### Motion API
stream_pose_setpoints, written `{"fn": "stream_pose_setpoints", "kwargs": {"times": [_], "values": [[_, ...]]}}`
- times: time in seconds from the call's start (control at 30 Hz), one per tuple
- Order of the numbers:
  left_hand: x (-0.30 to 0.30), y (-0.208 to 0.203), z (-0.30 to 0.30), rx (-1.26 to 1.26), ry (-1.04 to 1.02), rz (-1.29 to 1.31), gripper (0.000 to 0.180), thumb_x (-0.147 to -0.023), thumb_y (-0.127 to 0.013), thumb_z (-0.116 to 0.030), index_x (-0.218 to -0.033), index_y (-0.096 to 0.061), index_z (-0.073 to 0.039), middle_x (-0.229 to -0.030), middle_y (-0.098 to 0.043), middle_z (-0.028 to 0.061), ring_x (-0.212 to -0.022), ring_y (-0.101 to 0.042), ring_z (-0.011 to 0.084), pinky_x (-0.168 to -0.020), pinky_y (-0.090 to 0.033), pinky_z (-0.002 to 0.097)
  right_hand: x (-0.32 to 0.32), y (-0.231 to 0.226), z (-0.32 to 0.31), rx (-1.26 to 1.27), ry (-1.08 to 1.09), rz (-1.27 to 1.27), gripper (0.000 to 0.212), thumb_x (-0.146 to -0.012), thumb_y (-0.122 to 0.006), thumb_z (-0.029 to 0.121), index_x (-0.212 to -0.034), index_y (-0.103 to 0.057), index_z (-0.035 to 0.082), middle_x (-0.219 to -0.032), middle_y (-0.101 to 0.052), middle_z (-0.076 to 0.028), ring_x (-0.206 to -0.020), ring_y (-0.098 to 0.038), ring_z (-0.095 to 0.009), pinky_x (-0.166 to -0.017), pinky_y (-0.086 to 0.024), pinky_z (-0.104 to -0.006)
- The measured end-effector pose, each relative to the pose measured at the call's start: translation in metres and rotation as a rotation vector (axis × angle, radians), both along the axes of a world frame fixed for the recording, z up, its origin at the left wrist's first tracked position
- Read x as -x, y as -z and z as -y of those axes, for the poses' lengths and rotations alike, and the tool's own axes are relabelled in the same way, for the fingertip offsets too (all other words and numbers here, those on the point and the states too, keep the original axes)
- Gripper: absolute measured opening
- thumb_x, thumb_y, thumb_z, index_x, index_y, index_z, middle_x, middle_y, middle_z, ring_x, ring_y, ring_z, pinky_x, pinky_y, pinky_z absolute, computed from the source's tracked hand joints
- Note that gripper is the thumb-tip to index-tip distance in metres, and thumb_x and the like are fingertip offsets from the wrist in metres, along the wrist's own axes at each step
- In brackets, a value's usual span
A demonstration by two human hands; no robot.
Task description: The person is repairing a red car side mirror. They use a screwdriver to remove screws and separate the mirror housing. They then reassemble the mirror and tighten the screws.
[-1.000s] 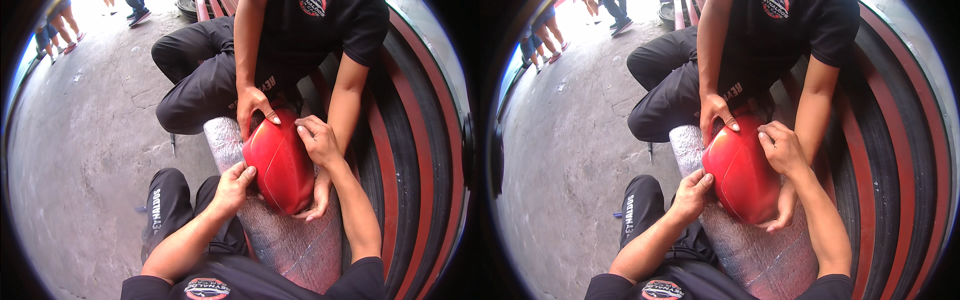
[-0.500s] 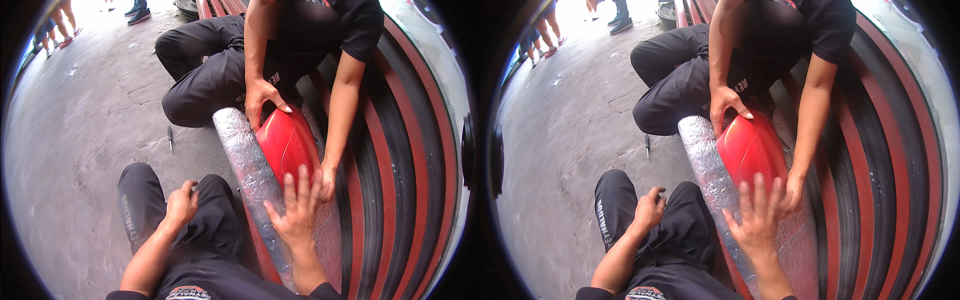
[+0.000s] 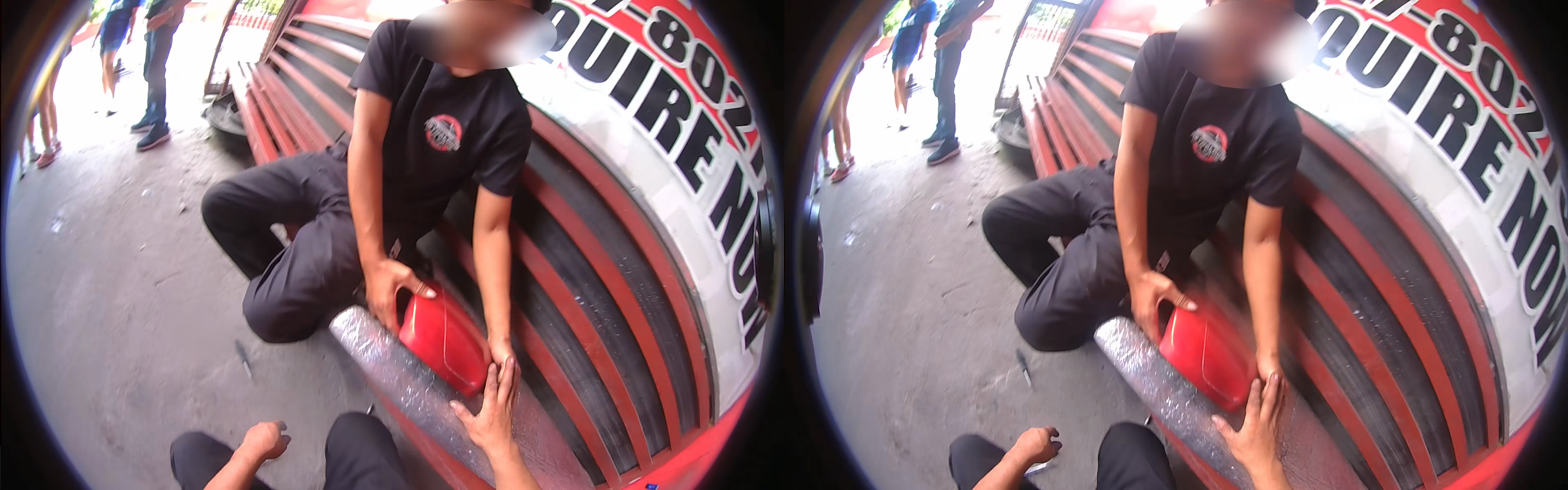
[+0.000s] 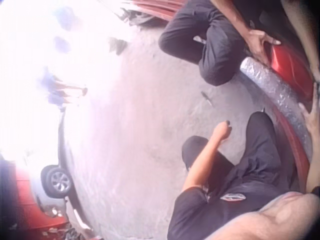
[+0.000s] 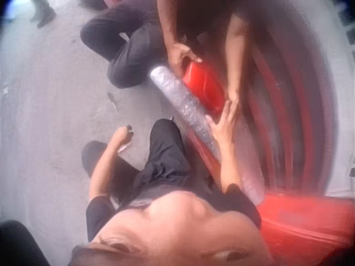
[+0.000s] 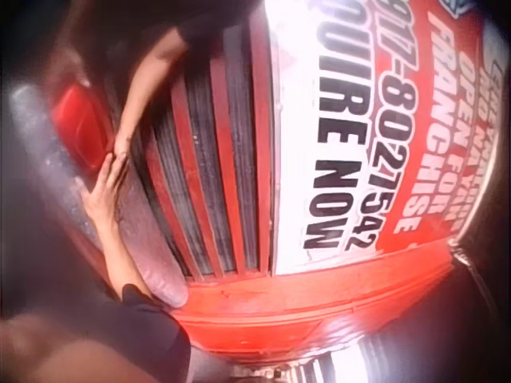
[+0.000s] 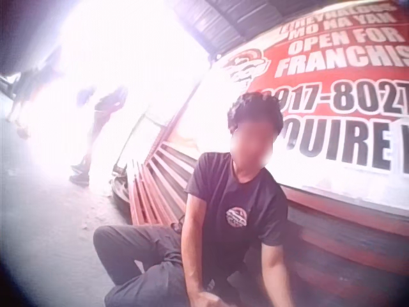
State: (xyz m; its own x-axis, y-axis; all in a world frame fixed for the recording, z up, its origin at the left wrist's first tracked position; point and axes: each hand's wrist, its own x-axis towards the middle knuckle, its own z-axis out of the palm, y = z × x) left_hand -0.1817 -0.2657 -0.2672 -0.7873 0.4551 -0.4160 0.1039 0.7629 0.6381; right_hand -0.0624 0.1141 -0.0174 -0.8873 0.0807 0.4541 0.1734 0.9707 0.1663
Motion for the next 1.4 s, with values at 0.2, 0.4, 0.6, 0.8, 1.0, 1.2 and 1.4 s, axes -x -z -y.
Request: {"fn": "stream_pose_setpoints", "kwargs": {"times": [0.2,0.4,0.6,0.8,1.0,1.2,1.4], "values": [[0.060,0.099,-0.002,0.313,0.200,0.041,0.043,-0.093,-0.062,-0.021,-0.134,-0.066,-0.008,-0.134,-0.067,0.0216,-0.121,-0.066,0.0374,-0.100,-0.055,0.0487,-0.002,0.029,-0.013,0.026,-0.069,-0.180,0.099,-0.091,-0.067,0.063,-0.164,-0.024,0.012,-0.167,-0.016,-0.029,-0.151,-0.023,-0.051,-0.120,-0.024,-0.0618],[0.024,0.080,-0.101,0.319,0.589,0.160,0.042,-0.093,-0.062,-0.026,-0.130,-0.068,-0.006,-0.142,-0.062,0.0207,-0.129,-0.061,0.0381,-0.103,-0.053,0.0503,0.019,-0.005,0.026,-0.163,0.091,-0.128,0.122,-0.069,-0.086,0.063,-0.163,-0.026,0.016,-0.164,-0.026,-0.026,-0.142,-0.032,-0.047,-0.114,-0.027,-0.0627],[0.066,-0.029,-0.137,-0.193,0.201,-0.061,0.053,-0.092,-0.068,-0.040,-0.130,-0.064,-0.004,-0.122,-0.069,0.0273,-0.114,-0.067,0.0422,-0.095,-0.054,0.0543,0.077,-0.007,0.042,-0.358,0.024,-0.024,0.126,-0.061,-0.095,0.038,-0.164,-0.025,0.015,-0.165,-0.029,-0.023,-0.153,-0.024,-0.048,-0.120,-0.025,-0.0620],[0.077,-0.129,-0.116,-0.619,0.014,-0.210,0.041,-0.088,-0.067,-0.029,-0.117,-0.067,0.001,-0.107,-0.073,0.0267,-0.107,-0.068,0.0437,-0.095,-0.054,0.0506,0.064,-0.039,-0.001,-0.199,-0.035,0.129,0.087,-0.089,-0.078,0.040,-0.162,-0.035,0.018,-0.158,-0.042,-0.026,-0.140,-0.049,-0.044,-0.117,-0.039,-0.0463],[0.102,-0.098,-0.090,-0.592,-0.191,-0.302,0.039,-0.093,-0.067,-0.031,-0.114,-0.067,0.002,-0.098,-0.073,0.0296,-0.097,-0.071,0.0439,-0.087,-0.056,0.0518,0.087,-0.042,0.035,-0.071,-0.059,0.159,0.079,-0.093,-0.075,0.035,-0.160,-0.037,0.015,-0.152,-0.050,-0.024,-0.136,-0.055,-0.040,-0.112,-0.046,-0.0452],[0.093,-0.106,-0.097,-0.548,-0.104,-0.304,0.035,-0.092,-0.066,-0.029,-0.106,-0.067,0.002,-0.093,-0.073,0.0278,-0.090,-0.072,0.0436,-0.082,-0.056,0.0524,0.093,-0.073,0.040,0.186,0.057,0.250,0.075,-0.097,-0.071,0.034,-0.157,-0.038,0.003,-0.151,-0.052,-0.025,-0.141,-0.051,-0.034,-0.115,-0.042,-0.0415],[0.076,-0.114,-0.119,-0.639,-0.188,-0.703,0.032,-0.091,-0.066,-0.028,-0.104,-0.067,0.001,-0.092,-0.073,0.0250,-0.089,-0.071,0.0391,-0.081,-0.056,0.0492,0.092,-0.073,0.013,0.334,0.022,0.231,0.077,-0.099,-0.070,0.036,-0.157,-0.037,-0.002,-0.150,-0.053,-0.025,-0.139,-0.053,-0.030,-0.115,-0.040,-0.0380]]}}
